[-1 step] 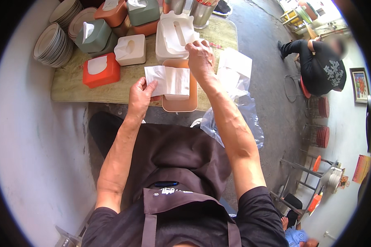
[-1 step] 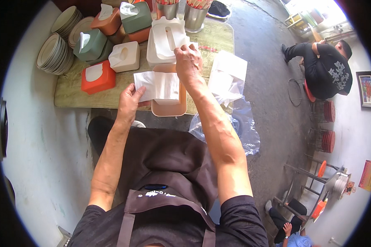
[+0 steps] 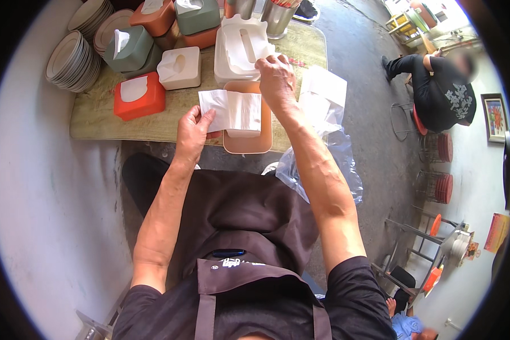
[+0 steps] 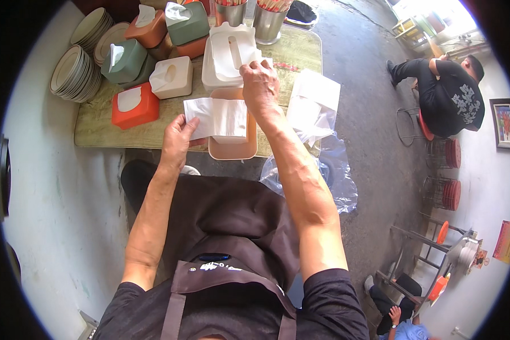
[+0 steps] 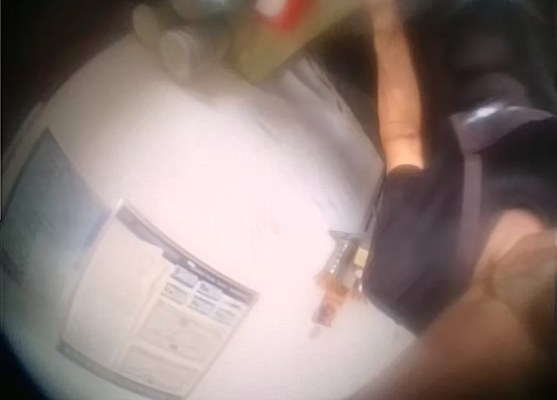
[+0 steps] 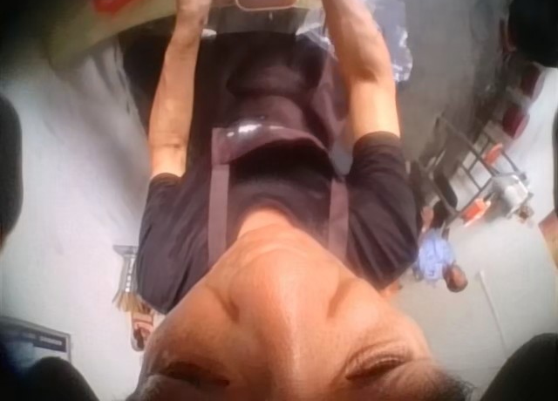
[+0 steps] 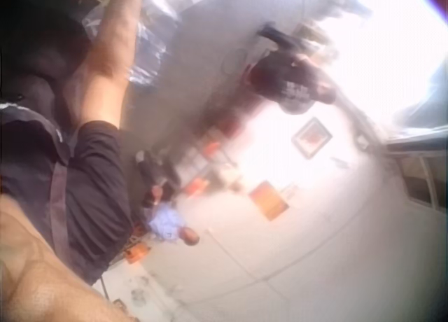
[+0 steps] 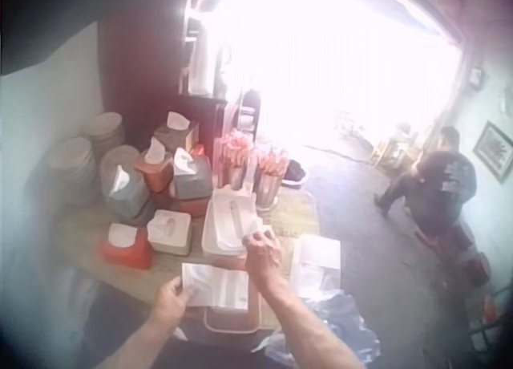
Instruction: The person assembles disposable tissue boxes by inserting folded tissue paper into white plastic containers and closing the lids. They handle multiple boxes one at a time, occasionally retrieving new containers from a nearby shelf and placing finished units on the table.
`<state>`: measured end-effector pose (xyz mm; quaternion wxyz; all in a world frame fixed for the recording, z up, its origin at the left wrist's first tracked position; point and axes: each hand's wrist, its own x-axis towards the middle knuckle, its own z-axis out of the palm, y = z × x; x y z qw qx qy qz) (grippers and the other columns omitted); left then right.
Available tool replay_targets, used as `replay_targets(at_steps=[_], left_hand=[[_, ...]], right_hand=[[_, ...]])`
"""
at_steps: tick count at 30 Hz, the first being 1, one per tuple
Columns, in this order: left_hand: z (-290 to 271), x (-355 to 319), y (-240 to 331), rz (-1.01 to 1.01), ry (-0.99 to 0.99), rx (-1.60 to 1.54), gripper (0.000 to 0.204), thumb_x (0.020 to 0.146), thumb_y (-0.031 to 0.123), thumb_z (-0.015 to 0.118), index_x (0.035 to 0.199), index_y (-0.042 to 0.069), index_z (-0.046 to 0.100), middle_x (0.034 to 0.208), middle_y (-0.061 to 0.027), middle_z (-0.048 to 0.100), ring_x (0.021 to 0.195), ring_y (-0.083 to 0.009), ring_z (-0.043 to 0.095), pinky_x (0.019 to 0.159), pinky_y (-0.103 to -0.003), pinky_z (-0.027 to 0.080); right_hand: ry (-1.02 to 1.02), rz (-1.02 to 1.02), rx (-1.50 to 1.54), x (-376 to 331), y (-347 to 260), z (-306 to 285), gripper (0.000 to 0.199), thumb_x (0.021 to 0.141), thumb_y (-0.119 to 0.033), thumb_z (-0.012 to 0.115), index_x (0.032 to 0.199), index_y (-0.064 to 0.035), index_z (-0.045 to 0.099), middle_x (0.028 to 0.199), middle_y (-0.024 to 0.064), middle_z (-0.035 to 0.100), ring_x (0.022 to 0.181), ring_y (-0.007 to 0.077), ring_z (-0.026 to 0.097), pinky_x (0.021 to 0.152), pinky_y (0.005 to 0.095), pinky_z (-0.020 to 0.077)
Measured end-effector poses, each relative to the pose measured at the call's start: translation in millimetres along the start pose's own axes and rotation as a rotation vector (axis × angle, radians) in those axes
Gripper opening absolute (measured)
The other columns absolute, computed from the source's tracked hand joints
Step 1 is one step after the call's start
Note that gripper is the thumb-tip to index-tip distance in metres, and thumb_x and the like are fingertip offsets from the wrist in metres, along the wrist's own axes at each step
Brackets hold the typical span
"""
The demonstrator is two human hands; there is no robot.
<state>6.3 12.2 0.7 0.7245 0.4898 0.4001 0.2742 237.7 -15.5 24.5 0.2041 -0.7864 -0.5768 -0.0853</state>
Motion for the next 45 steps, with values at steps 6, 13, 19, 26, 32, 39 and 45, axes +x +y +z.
replay_targets(at_steps=[6,13,19,26,32,39,45], left_hand=[[-2.1,-1.4,5.9,-0.036,0.020,0.000,0.022,0.099,0.020,0.058,0.113,0.003,0.062,0.106,-0.0039,0.068,0.093,-0.0129,0.066,0.072,-0.032,0.060],[-4.4,1.1,-0.5,0.014,-0.019,-0.047,0.022,0.099,0.019,0.057,0.114,0.004,0.062,0.105,-0.0028,0.068,0.092,-0.0109,0.066,0.071,-0.029,0.059],[0.2,2.5,8.4,-0.058,-0.031,-0.032,0.022,0.100,0.016,0.056,0.115,0.003,0.065,0.101,-0.0026,0.069,0.089,-0.0115,0.067,0.072,-0.030,0.060],[5.4,7.4,1.0,0.003,-0.087,-0.339,0.019,0.097,0.013,0.061,0.109,0.000,0.066,0.099,-0.0076,0.070,0.079,-0.0118,0.067,0.063,-0.027,0.058],[0.8,12.1,-13.7,0.093,-0.132,-0.410,0.026,0.086,0.008,0.074,0.106,-0.003,0.064,0.090,-0.0070,0.068,0.077,-0.0138,0.067,0.061,-0.028,0.057],[-7.6,22.9,-29.0,0.010,-0.170,-0.488,0.023,0.086,0.009,0.074,0.104,0.000,0.064,0.090,-0.0056,0.068,0.075,-0.0122,0.065,0.062,-0.027,0.056],[-14.8,26.8,-43.4,-0.071,-0.207,-0.549,0.028,0.090,0.015,0.069,0.112,-0.003,0.062,0.097,-0.0092,0.068,0.079,-0.0145,0.067,0.067,-0.028,0.058]], right_hand=[[0.110,0.052,0.386,-19.1,-5.8,-39.1,0.010,0.086,-0.002,0.063,0.095,-0.0066,0.064,0.096,0.0072,0.066,0.098,0.0247,0.063,0.083,0.0376,0.0507],[-0.010,0.458,1.622,-79.9,-17.2,-87.8,0.022,0.095,-0.006,0.060,0.115,0.0003,0.052,0.107,0.0123,0.065,0.097,0.0214,0.066,0.087,0.0357,0.0529],[0.029,0.662,1.823,-115.0,-59.6,-60.8,0.031,0.096,-0.009,0.058,0.125,-0.0027,0.049,0.115,0.0117,0.064,0.098,0.0211,0.066,0.077,0.0349,0.0570],[-0.018,0.765,2.250,-129.0,-116.3,-50.4,0.047,0.093,-0.009,0.054,0.138,-0.0054,0.039,0.126,0.0121,0.058,0.107,0.0250,0.064,0.085,0.0420,0.0579],[-0.148,0.818,2.320,-130.0,-134.6,-39.6,0.046,0.095,-0.011,0.056,0.138,-0.0029,0.040,0.126,0.0119,0.059,0.108,0.0234,0.063,0.089,0.0400,0.0567],[-0.145,0.857,2.288,-133.5,-129.1,-22.1,0.047,0.097,-0.014,0.057,0.138,-0.0036,0.040,0.126,0.0122,0.058,0.108,0.0232,0.062,0.091,0.0399,0.0555],[-0.114,0.913,2.286,-135.9,-137.4,-14.9,0.045,0.096,-0.015,0.059,0.137,-0.0059,0.041,0.126,0.0113,0.057,0.111,0.0234,0.060,0.093,0.0407,0.0545]])
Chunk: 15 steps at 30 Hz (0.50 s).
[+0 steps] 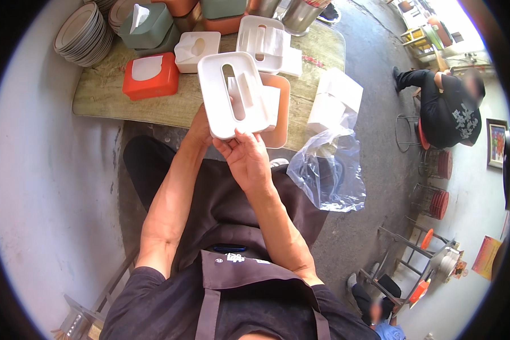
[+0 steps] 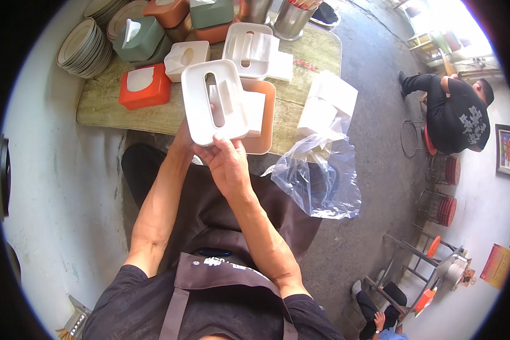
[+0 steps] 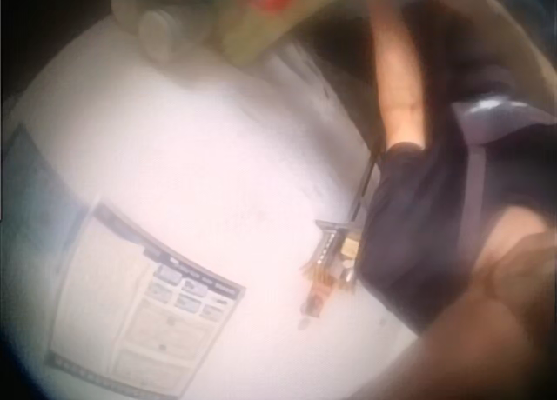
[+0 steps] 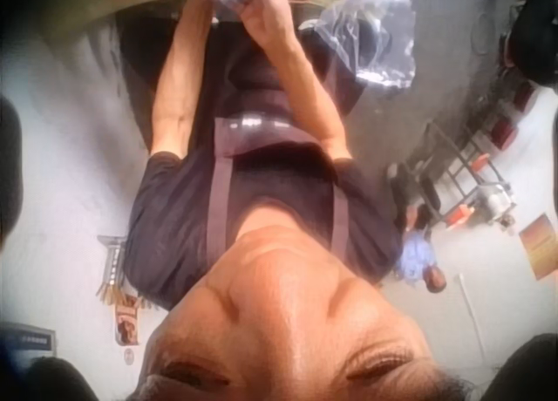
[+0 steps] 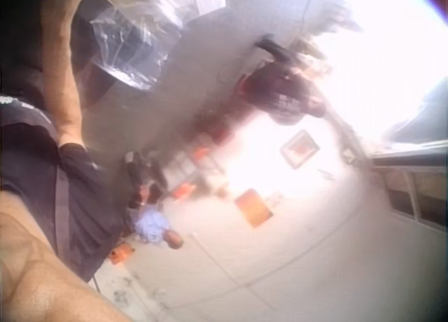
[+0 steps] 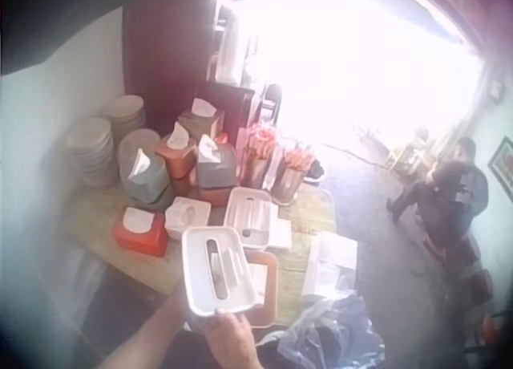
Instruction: The person assembles disposable tissue boxes by inserting folded tissue paper into white plastic containers and closing the lids. They handle multiple boxes one at a time, occasionally retrieving new containers from a nearby shelf and placing finished units on the table.
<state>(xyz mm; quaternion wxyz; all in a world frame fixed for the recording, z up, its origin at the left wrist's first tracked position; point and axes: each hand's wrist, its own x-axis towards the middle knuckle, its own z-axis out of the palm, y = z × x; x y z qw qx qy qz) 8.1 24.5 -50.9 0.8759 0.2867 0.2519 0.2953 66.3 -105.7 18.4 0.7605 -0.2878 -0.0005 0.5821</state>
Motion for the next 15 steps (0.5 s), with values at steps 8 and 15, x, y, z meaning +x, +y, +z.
replay_targets(at_steps=[8,15], left_hand=[[-17.1,-0.6,-5.5,-0.138,-0.130,-0.328,0.037,0.099,0.022,0.054,0.122,-0.006,0.058,0.110,-0.0171,0.068,0.095,-0.0238,0.070,0.078,-0.037,0.061],[-0.7,-4.3,6.7,-0.053,-0.142,-0.423,0.053,0.104,0.042,0.037,0.124,-0.003,0.057,0.109,-0.0180,0.068,0.094,-0.0325,0.069,0.079,-0.043,0.060]], right_hand=[[0.059,-0.028,-0.023,1.2,6.8,-5.2,0.042,0.096,-0.013,0.059,0.134,-0.0062,0.044,0.125,0.0098,0.058,0.110,0.0221,0.061,0.093,0.0408,0.0545],[0.079,-0.054,-0.115,1.7,9.3,-5.9,0.043,0.096,-0.011,0.058,0.136,-0.0067,0.044,0.127,0.0090,0.057,0.112,0.0203,0.061,0.091,0.0389,0.0564]])
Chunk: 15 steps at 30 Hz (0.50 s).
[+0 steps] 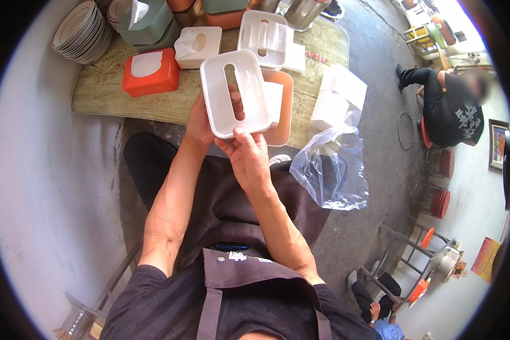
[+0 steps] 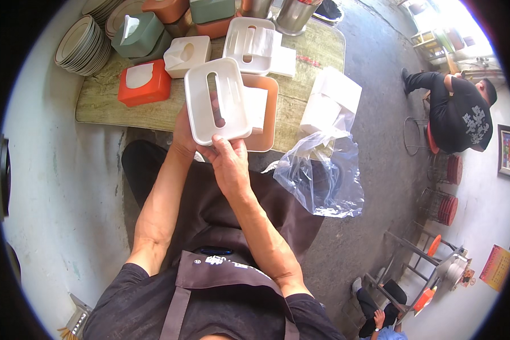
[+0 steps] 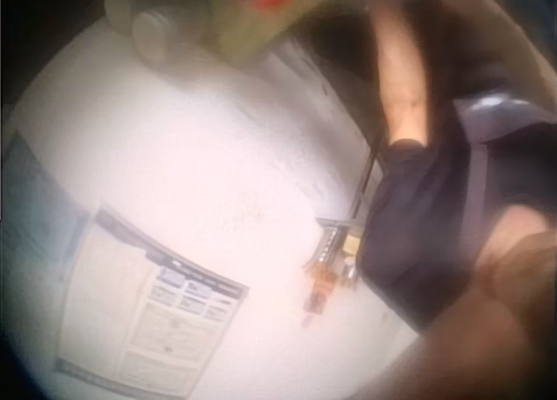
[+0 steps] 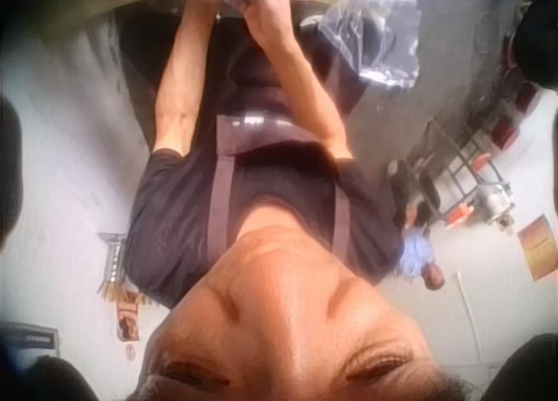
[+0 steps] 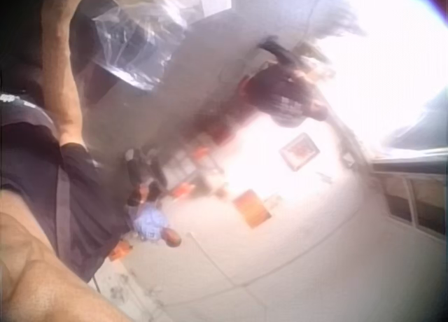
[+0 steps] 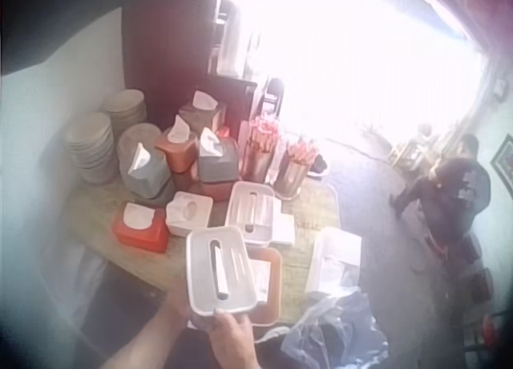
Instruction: The person assembles disposable tissue boxes by inserting folded tissue paper into white plastic containers and closing the lids. They handle multiple boxes one at a time, occasionally retrieving new containers from a nearby shelf and placing finished units on the table.
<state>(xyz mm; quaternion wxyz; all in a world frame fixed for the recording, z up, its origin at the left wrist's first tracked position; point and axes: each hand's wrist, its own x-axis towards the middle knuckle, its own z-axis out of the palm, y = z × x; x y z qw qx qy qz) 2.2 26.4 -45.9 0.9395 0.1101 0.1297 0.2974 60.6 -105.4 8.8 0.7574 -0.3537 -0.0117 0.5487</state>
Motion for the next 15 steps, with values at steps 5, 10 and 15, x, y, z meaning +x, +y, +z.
replay_targets(at_steps=[5,10,15], left_hand=[[-0.7,2.0,5.8,-0.078,-0.135,-0.087,0.068,0.102,0.057,0.031,0.127,-0.001,0.054,0.107,-0.0185,0.069,0.092,-0.0315,0.068,0.079,-0.044,0.059],[14.7,-8.0,9.0,-0.039,0.030,0.060,0.072,0.101,0.062,0.031,0.130,-0.001,0.053,0.107,-0.0190,0.068,0.093,-0.0307,0.068,0.082,-0.043,0.058],[13.1,-17.6,13.0,-0.018,0.078,0.080,0.069,0.101,0.060,0.035,0.132,0.001,0.051,0.109,-0.0192,0.067,0.094,-0.0303,0.068,0.083,-0.043,0.057]], right_hand=[[-0.001,-0.022,-0.014,-0.8,-1.5,2.2,0.044,0.097,-0.012,0.058,0.138,-0.0059,0.043,0.128,0.0092,0.057,0.113,0.0203,0.061,0.091,0.0392,0.0569],[-0.021,-0.011,-0.045,-3.0,-3.0,-1.1,0.044,0.097,-0.011,0.060,0.137,-0.0043,0.044,0.129,0.0091,0.057,0.111,0.0198,0.062,0.090,0.0390,0.0570],[0.021,-0.010,-0.105,-6.4,-5.6,6.3,0.042,0.096,-0.009,0.060,0.135,-0.0023,0.046,0.128,0.0096,0.057,0.110,0.0188,0.062,0.090,0.0382,0.0572]])
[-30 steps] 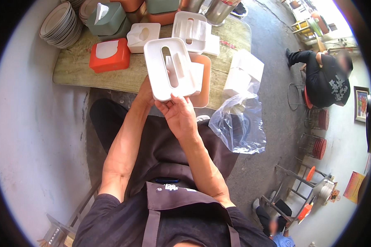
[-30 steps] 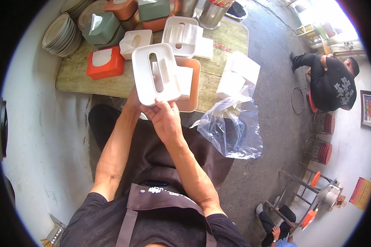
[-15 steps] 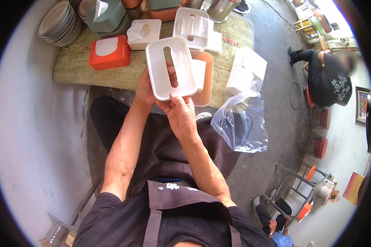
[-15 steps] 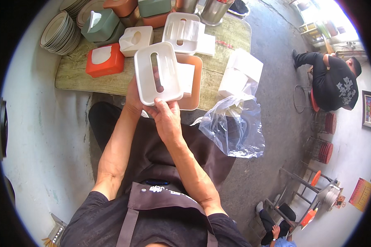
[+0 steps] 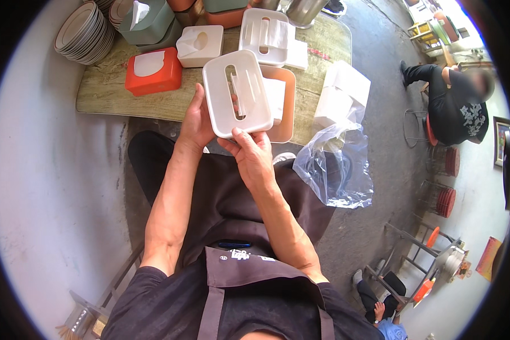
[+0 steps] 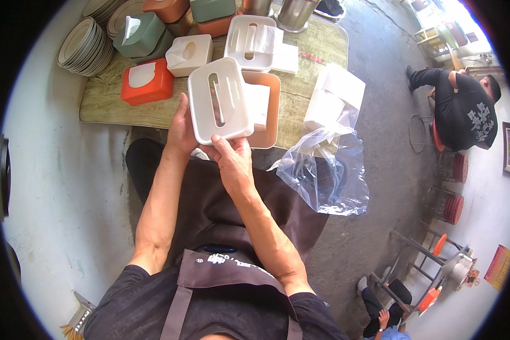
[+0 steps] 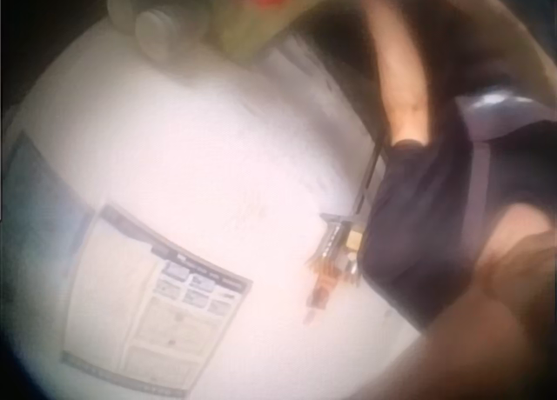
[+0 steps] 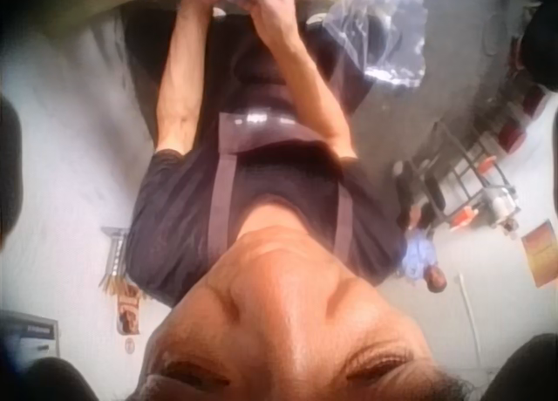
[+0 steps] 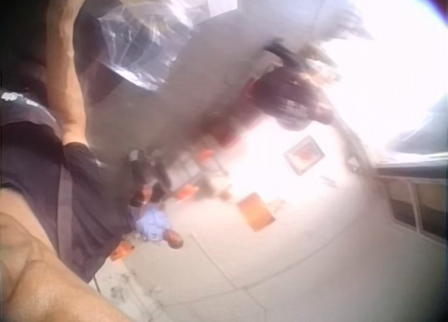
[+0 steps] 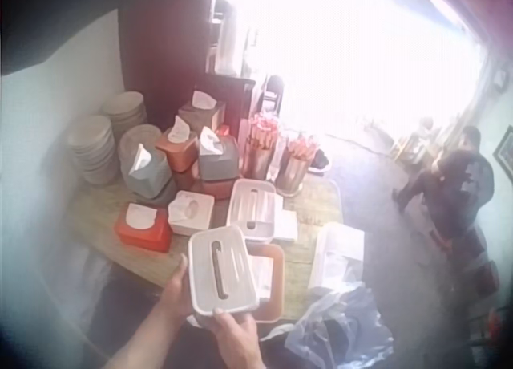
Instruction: The person assembles disposable tissue boxes by inserting folded tissue paper into white plastic containers and closing the lids. They handle multiple boxes one at a time, occasionally retrieving new containers from a nearby shelf and placing finished units on the table.
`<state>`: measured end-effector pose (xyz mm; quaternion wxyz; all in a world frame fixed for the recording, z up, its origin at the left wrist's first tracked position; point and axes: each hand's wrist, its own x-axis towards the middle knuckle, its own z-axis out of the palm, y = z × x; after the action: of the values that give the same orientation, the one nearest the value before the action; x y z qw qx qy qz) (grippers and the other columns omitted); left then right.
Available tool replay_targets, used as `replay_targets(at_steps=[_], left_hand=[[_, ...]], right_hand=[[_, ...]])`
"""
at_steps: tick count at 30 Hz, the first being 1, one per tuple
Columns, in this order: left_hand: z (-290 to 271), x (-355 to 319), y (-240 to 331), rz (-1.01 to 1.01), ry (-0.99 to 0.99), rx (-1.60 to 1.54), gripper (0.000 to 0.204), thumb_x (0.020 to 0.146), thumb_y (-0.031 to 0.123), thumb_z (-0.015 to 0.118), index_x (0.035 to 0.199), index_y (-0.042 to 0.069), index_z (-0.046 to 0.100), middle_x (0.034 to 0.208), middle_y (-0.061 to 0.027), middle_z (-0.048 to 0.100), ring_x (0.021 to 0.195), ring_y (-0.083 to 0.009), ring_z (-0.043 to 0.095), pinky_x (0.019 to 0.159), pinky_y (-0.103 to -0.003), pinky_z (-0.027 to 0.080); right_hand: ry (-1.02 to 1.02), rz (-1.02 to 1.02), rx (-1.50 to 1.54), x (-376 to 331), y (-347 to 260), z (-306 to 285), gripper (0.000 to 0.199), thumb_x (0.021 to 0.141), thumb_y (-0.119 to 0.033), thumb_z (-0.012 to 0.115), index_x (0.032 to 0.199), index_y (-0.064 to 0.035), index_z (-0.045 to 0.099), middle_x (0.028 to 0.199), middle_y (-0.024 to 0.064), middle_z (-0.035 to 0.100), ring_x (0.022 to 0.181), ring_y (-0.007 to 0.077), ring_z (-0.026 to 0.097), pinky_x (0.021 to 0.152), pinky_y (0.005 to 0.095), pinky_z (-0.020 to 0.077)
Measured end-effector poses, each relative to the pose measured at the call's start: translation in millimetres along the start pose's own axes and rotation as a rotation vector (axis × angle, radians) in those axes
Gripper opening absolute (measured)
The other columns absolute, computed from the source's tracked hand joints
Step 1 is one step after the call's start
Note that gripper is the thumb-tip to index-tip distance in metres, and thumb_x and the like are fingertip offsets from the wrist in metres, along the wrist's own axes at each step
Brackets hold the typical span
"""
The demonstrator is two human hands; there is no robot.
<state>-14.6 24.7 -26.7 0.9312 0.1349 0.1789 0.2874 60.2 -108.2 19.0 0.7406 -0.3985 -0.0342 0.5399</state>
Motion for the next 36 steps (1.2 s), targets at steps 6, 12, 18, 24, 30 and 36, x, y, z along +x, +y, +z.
replay_targets(at_steps=[6,12,18,24,30,36], left_hand=[[4.4,-3.3,0.6,0.008,0.063,0.157,0.064,0.100,0.056,0.044,0.131,0.001,0.052,0.104,-0.0154,0.066,0.089,-0.0260,0.067,0.080,-0.042,0.057],[7.0,-5.0,-4.4,0.056,0.239,0.258,0.053,0.099,0.047,0.055,0.127,0.002,0.055,0.096,-0.0101,0.065,0.084,-0.0199,0.065,0.076,-0.034,0.056],[3.6,-11.8,3.4,0.118,0.159,0.339,0.041,0.098,0.035,0.060,0.123,0.002,0.057,0.095,-0.0099,0.068,0.084,-0.0171,0.066,0.076,-0.033,0.056],[39.8,-21.5,4.9,0.109,0.100,0.520,0.039,0.100,0.033,0.059,0.124,0.003,0.058,0.096,-0.0056,0.067,0.087,-0.0121,0.064,0.080,-0.028,0.053],[67.6,-13.5,-5.6,0.118,-0.010,0.627,0.052,0.097,0.044,0.059,0.127,0.002,0.055,0.099,-0.0043,0.065,0.087,-0.0096,0.062,0.081,-0.027,0.053],[65.1,-12.4,-10.6,0.163,0.015,0.569,0.056,0.099,0.051,0.051,0.126,0.002,0.055,0.104,-0.0058,0.064,0.092,-0.0123,0.062,0.083,-0.031,0.053]], right_hand=[[0.019,0.004,-0.035,0.2,0.1,-1.3,0.042,0.096,-0.007,0.061,0.134,-0.0005,0.046,0.128,0.0100,0.057,0.109,0.0183,0.062,0.089,0.0375,0.0575],[0.008,0.005,-0.039,0.1,1.0,-4.2,0.037,0.095,-0.008,0.063,0.129,-0.0002,0.051,0.123,0.0095,0.059,0.106,0.0183,0.063,0.089,0.0370,0.0573],[-0.067,0.122,-0.289,-11.2,-20.1,-8.7,0.040,0.096,-0.013,0.065,0.131,0.0004,0.051,0.122,0.0098,0.060,0.103,0.0166,0.063,0.090,0.0359,0.0564],[0.313,-0.548,-1.021,-28.2,-66.3,-12.4,0.053,0.091,-0.025,0.072,0.130,0.0040,0.052,0.116,0.0172,0.066,0.095,0.0227,0.066,0.079,0.0343,0.0558],[0.260,-0.403,-1.161,-14.5,-94.8,-7.4,0.031,0.093,-0.021,0.069,0.115,0.0006,0.064,0.092,0.0136,0.072,0.078,0.0202,0.069,0.073,0.0328,0.0536],[0.175,-0.368,-0.970,-4.3,-91.9,-30.6,0.029,0.096,-0.021,0.065,0.117,-0.0012,0.065,0.092,0.0051,0.072,0.076,0.0099,0.064,0.065,0.0274,0.0507]])
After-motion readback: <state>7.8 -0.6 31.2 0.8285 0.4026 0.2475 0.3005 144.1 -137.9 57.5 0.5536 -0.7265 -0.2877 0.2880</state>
